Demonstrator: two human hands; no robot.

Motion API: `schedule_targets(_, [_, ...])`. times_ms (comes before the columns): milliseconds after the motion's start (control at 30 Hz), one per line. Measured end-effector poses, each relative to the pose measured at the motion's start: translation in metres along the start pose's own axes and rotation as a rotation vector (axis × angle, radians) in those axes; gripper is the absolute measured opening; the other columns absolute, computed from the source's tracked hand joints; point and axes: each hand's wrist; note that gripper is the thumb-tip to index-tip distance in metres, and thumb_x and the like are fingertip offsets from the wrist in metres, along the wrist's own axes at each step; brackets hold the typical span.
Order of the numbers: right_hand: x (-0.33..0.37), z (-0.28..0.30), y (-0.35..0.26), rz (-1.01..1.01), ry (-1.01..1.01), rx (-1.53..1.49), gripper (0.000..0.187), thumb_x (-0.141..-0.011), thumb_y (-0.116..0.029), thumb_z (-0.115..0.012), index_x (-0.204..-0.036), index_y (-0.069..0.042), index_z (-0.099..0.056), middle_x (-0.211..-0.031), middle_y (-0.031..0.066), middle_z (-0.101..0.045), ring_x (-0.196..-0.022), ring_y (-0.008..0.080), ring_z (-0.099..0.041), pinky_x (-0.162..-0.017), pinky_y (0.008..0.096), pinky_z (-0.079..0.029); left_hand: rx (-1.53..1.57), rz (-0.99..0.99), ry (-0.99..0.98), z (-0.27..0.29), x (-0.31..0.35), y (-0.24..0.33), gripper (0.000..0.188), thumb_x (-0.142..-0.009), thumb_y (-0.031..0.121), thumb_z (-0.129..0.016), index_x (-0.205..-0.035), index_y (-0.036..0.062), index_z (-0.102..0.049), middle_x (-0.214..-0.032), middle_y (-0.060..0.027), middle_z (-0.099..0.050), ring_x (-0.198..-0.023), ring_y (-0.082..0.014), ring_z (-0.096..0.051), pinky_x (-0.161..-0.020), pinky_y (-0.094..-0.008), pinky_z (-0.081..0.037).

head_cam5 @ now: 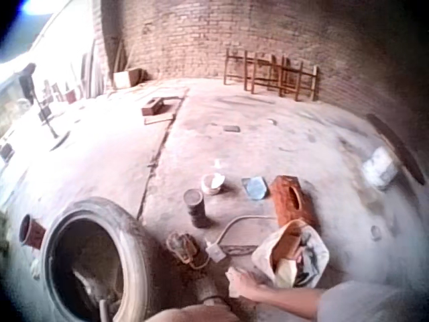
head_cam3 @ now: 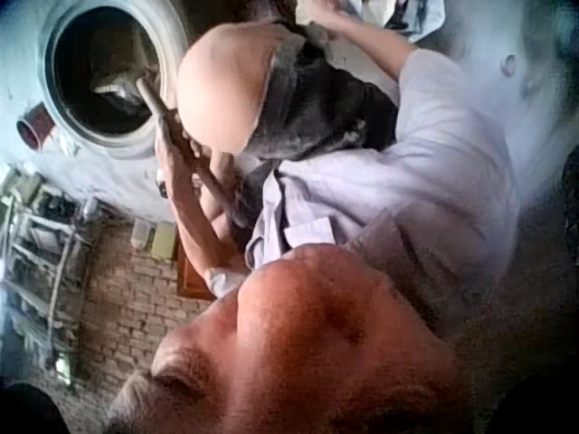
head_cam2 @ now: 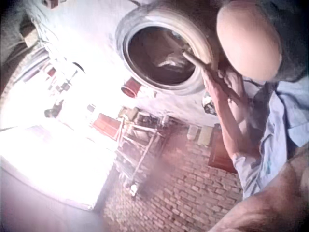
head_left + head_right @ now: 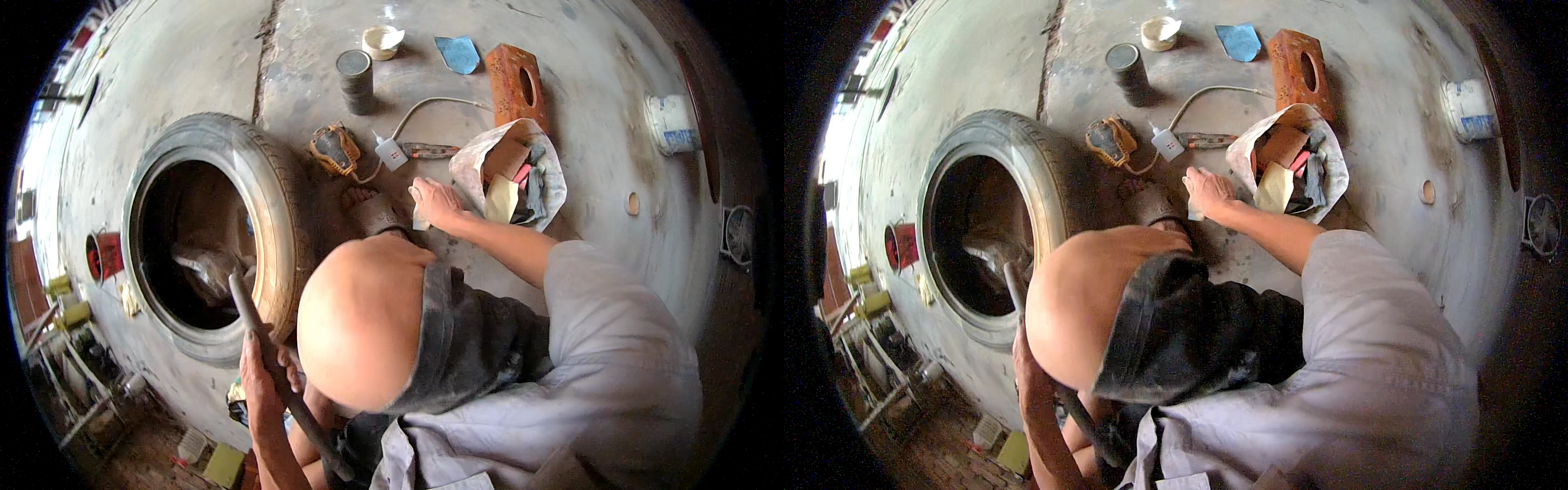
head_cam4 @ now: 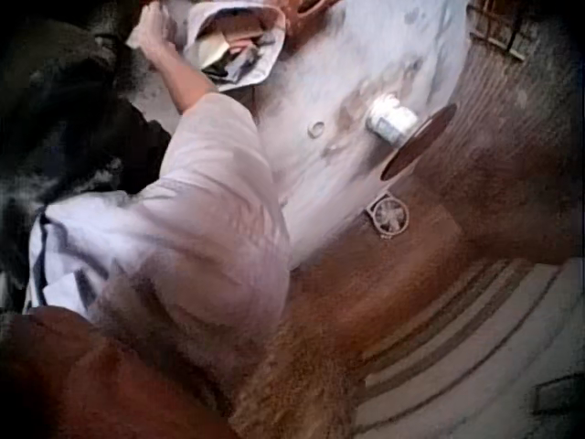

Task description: The person selects a sanding block from a cluttered shelf, then sits on the floor and sands a long metal pipe using the sanding block. The pipe is held against a tire for stability while sanding.

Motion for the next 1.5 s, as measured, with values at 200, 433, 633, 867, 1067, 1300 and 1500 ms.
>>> schedule_targets(200, [-0.030, -0.005, -0.003, 0.054, 0.242, -0.109, 0.024, -0.098, -0.028, -0.062, -0.094, -0.007, -0.070, -0.110, 0.0150, -0.063, -0.103, 0.0355, -0.059, -0.092, 0.0466, -0.048, 0.043, 0.032, -0.042, 0.003, -0.020, 0.005, 0.044, -0.110, 0.041, -0.044, -0.133, 0.0033, -0.052, -0.066, -0.0047, -0.052, -0.044, -0.0160, -0.051, -0.037, -0.0303, -0.041])
schedule_targets(433, [0.018, 0.004, 0.027, 0.015, 0.133, -0.005, 0.023, -0.093, -0.010, -0.058, -0.116, -0.008, -0.063, -0.111, 0.0143, -0.064, -0.108, 0.0358, -0.062, -0.094, 0.0464, -0.051, -0.243, -0.059, -0.250, -0.030, -0.043, -0.021, 0.039, -0.111, 0.034, -0.049, -0.126, 0.0011, -0.063, -0.098, -0.0023, -0.061, -0.085, -0.0088, -0.053, -0.076, -0.0262, -0.045])
schedule_targets(633, [0.056, 0.033, 0.077, 0.004, 0.208, 0.112, 0.026, -0.091, -0.005, -0.058, -0.116, -0.006, -0.063, -0.111, 0.0180, -0.065, -0.107, 0.0392, -0.062, -0.094, 0.0477, -0.051, -0.127, 0.136, -0.328, -0.062, -0.051, -0.031, 0.035, -0.111, 0.029, -0.050, -0.127, 0.0002, -0.062, -0.099, -0.0013, -0.065, -0.082, -0.0070, -0.056, -0.074, -0.0263, -0.048])
schedule_targets(867, [0.078, 0.032, 0.105, -0.205, 0.132, 0.006, 0.023, -0.095, -0.009, -0.055, -0.116, -0.007, -0.065, -0.110, 0.0190, -0.067, -0.103, 0.0410, -0.065, -0.089, 0.0490, -0.052, -0.187, 0.197, -0.303, -0.077, -0.049, -0.022, 0.038, -0.110, 0.033, -0.052, -0.128, 0.0024, -0.063, -0.092, 0.0000, -0.062, -0.077, -0.0064, -0.051, -0.069, -0.0251, -0.044])
schedule_targets(1067, [0.022, 0.015, 0.068, -0.206, 0.168, -0.247, 0.017, -0.097, -0.019, -0.062, -0.110, -0.011, -0.070, -0.110, 0.0174, -0.069, -0.098, 0.0424, -0.067, -0.085, 0.0473, -0.054, -0.168, 0.117, -0.383, -0.084, -0.070, -0.034, 0.041, -0.107, 0.035, -0.057, -0.132, 0.0022, -0.062, -0.076, 0.0031, -0.051, -0.066, -0.0066, -0.044, -0.059, -0.0237, -0.034])
schedule_targets(1300, [-0.057, -0.004, -0.011, 0.016, 0.280, -0.307, 0.032, -0.092, -0.016, -0.070, -0.121, -0.006, -0.063, -0.118, 0.0162, -0.064, -0.108, 0.0357, -0.062, -0.095, 0.0456, -0.050, -0.209, -0.001, -0.369, -0.102, -0.086, -0.027, 0.035, -0.107, 0.038, -0.055, -0.122, 0.0063, -0.059, -0.072, -0.0017, -0.057, -0.053, -0.0111, -0.054, -0.046, -0.0272, -0.043])
schedule_targets(1500, [-0.089, -0.029, -0.034, 0.048, 0.301, -0.133, 0.053, -0.085, -0.016, -0.077, -0.129, -0.004, -0.050, -0.121, 0.0217, -0.057, -0.113, 0.0408, -0.055, -0.099, 0.0493, -0.043, -0.151, 0.025, -0.383, -0.107, -0.101, -0.012, 0.040, -0.107, 0.043, -0.054, -0.115, 0.0041, -0.060, -0.069, -0.0028, -0.058, -0.050, -0.0113, -0.054, -0.045, -0.0266, -0.043])
Point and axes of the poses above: each hand's wrist, its own x-axis away from the middle knuckle, its own z-axis out of the back of the hand, y = z × x
